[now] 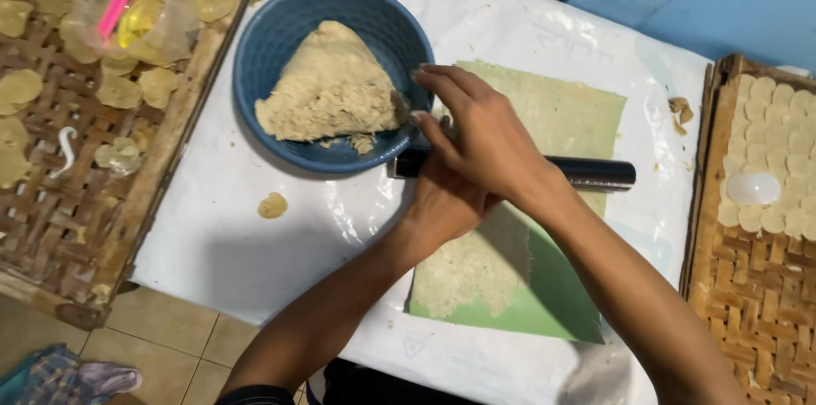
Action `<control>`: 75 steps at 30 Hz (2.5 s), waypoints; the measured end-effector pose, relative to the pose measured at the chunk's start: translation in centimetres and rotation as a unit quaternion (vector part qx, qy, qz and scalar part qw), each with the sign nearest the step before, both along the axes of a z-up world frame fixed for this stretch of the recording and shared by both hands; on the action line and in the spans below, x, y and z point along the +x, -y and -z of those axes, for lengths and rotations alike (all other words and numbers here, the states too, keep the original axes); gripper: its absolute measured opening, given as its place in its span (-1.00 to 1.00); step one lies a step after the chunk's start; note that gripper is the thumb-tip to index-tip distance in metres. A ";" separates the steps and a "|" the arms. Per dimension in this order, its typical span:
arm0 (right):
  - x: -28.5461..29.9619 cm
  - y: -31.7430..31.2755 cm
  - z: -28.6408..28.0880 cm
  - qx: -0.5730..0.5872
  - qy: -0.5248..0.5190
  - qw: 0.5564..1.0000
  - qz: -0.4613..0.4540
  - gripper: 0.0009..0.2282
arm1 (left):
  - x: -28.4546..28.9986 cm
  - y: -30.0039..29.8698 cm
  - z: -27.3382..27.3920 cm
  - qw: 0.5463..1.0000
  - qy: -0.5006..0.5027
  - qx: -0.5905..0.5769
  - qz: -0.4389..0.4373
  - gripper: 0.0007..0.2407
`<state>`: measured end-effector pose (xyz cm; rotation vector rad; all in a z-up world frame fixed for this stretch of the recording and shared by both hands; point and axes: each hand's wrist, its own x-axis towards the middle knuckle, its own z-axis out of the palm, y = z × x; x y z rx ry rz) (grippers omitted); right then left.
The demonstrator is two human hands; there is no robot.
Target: Rolling out dough on a flat surface using a rolling pin and picking off small pieces.
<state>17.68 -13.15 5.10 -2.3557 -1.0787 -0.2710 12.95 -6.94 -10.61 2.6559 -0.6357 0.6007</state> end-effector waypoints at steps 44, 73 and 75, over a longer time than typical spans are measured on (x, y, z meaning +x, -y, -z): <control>-0.9 11.0 -2.7 0.277 -0.208 0.932 0.108 -0.80 | -0.7 -2.3 -6.6 0.994 0.052 -0.042 0.092 -0.61; -9.7 14.8 5.6 -0.170 0.032 0.974 0.146 -0.78 | -0.1 -2.5 -4.7 0.975 0.162 -0.153 0.011 -0.63; -10.0 15.0 5.6 -0.173 0.052 0.973 0.146 -0.73 | -0.1 -2.4 -4.6 0.975 0.155 -0.159 0.018 -0.63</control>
